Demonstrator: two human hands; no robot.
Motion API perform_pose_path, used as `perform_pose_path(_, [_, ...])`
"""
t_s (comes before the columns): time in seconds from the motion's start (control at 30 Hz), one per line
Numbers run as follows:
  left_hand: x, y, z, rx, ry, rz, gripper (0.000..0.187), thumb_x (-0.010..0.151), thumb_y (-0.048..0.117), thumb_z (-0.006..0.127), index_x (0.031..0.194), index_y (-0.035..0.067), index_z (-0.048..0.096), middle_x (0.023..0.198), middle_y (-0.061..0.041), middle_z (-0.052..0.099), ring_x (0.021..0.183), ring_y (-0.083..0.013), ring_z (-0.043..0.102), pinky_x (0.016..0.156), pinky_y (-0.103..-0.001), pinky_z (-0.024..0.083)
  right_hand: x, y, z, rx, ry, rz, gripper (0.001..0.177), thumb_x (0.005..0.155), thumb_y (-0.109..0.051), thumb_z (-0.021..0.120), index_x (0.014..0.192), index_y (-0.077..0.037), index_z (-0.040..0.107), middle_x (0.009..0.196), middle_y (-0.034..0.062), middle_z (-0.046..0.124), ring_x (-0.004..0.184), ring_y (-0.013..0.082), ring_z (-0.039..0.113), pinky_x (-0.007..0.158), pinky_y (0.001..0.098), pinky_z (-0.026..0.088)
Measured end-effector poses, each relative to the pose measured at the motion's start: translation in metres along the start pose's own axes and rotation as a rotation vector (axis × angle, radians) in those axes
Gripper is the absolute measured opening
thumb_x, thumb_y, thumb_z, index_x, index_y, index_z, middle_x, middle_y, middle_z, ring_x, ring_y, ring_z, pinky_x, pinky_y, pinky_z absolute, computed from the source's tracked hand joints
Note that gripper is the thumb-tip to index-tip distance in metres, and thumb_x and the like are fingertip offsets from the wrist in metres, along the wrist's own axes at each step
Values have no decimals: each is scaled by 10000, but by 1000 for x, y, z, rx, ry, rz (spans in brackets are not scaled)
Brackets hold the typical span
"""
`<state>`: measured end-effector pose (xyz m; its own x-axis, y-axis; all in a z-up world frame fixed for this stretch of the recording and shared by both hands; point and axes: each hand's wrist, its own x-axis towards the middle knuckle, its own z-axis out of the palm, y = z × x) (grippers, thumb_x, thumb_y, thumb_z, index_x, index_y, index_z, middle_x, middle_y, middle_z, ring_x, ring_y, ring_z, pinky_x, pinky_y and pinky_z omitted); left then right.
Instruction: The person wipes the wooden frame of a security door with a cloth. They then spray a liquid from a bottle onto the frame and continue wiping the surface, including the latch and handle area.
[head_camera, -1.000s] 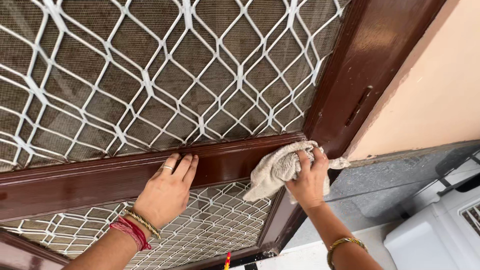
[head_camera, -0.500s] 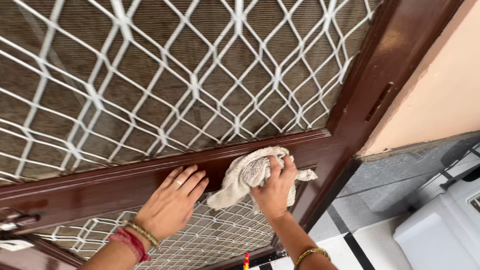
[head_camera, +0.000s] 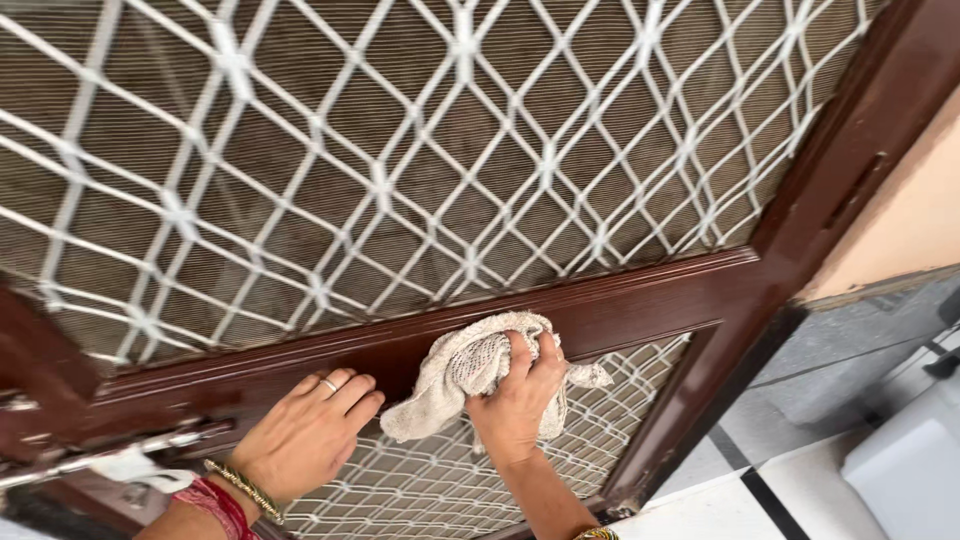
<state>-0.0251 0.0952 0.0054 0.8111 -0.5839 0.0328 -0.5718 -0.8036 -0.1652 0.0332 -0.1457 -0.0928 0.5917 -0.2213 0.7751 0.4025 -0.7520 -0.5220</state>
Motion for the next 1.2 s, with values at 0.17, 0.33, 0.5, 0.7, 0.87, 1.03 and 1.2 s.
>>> perform_pose_path(0.17, [-43,-33,-2,9,20,-35,531,807,128,639,1329,81,551,1366,-96,524,1278,-302,482,1017,-423,392,-23,-55,26,6,37,-102,949,495,-109,862,1352,-74,456,1386,297,336,1243,538,348,1044,668,306])
perform_pose_path(0.33, [-81,-55,4,10,-24,-67,529,806,129,649,1325,94,549,1311,-80,532,1224,-296,494,1001,-429,395,-42,-101,41,10,-86,-132,958,456,-128,869,1333,-92,484,1356,304,333,1209,573,337,998,697,289])
perform_pose_path(0.5, [-104,-70,9,-15,81,-106,506,767,125,667,1263,87,574,1273,-99,538,1208,-314,511,974,-435,426,-48,-129,35,6,-298,-249,922,479,-114,877,1334,-165,537,1373,255,374,1206,543,360,990,680,310])
perform_pose_path(0.7, [-128,-85,1,-62,108,-180,512,772,115,667,1275,92,575,1246,-91,532,1193,-314,527,955,-425,466,-30,-138,2,88,-369,-425,950,441,-123,865,1343,-172,567,1366,225,424,1191,478,412,1007,639,326])
perform_pose_path(0.87, [-156,-99,-3,-52,166,-298,413,780,132,662,1191,135,624,1193,-35,572,1105,-258,564,946,-403,490,2,-151,-8,-116,-302,-268,924,484,-132,882,1343,-152,541,1390,180,442,1188,445,432,998,605,356])
perform_pose_path(1.03, [-179,-109,-2,-42,310,-262,425,738,125,675,1161,100,638,1120,-63,591,1034,-275,581,889,-424,496,3,-194,7,-128,-379,-360,1004,437,-197,909,1356,-170,505,1337,175,437,1181,448,421,992,641,349])
perform_pose_path(1.2, [-201,-117,-4,-46,323,-339,400,740,132,674,1138,109,639,1058,-56,599,1003,-274,598,866,-423,515,-7,-249,26,-183,-581,-342,1013,527,-311,925,1428,-199,474,1443,163,425,1266,467,384,963,650,329])
